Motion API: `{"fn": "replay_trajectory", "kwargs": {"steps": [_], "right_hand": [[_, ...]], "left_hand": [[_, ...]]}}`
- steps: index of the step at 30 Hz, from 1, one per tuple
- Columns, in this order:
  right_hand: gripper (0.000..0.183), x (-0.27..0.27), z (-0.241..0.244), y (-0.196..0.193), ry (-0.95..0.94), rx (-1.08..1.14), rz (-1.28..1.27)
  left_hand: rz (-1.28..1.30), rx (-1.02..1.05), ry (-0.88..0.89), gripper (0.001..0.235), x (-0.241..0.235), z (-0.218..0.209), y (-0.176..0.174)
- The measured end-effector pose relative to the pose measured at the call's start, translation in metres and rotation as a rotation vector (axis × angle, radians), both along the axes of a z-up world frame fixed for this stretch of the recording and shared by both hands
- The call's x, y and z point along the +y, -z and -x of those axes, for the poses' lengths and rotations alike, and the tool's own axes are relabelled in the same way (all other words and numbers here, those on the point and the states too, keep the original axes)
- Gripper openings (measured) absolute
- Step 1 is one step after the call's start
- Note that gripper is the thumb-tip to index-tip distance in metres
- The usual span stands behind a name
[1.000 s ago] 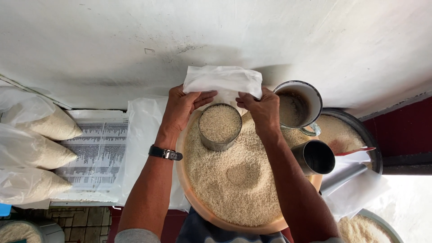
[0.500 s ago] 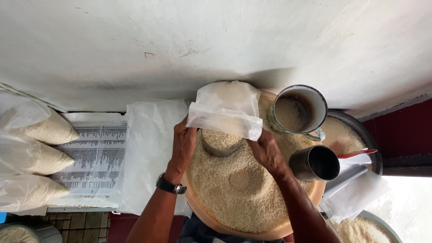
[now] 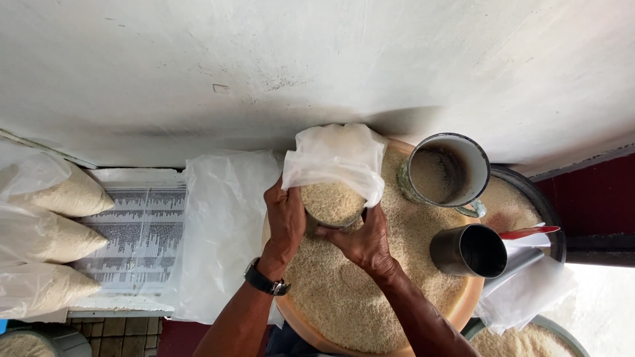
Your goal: Measuring rice from a large bowl using metal cups and a leveling tool, then pouring it into a plastic bag.
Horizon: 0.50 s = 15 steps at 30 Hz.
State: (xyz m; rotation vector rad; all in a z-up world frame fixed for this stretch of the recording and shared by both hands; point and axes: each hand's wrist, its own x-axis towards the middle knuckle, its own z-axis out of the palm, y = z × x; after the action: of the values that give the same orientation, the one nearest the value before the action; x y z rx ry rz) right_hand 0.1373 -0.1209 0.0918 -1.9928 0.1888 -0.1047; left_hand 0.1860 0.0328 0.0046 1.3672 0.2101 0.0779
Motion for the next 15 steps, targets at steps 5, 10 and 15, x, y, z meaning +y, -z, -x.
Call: {"fn": "replay_trajectory", "kwargs": {"steps": [5, 10, 15], "right_hand": [[0.113, -0.02, -0.004, -0.017, 0.025, -0.194, -0.185], [0.107, -0.033, -0.004, -0.027, 0.009, -0.361, -0.266], [0.1, -0.043, -0.004, -0.057, -0.015, -0.353, -0.234]], "left_hand": [[-0.319, -0.144, 0.004, 0.036, -0.015, -0.008, -0.064], [-0.395, -0.141, 0.013, 0.036, -0.031, -0.016, -0.115], [-0.377, -0.092, 0.001, 0.038, -0.035, -0.019, -0.101]]}}
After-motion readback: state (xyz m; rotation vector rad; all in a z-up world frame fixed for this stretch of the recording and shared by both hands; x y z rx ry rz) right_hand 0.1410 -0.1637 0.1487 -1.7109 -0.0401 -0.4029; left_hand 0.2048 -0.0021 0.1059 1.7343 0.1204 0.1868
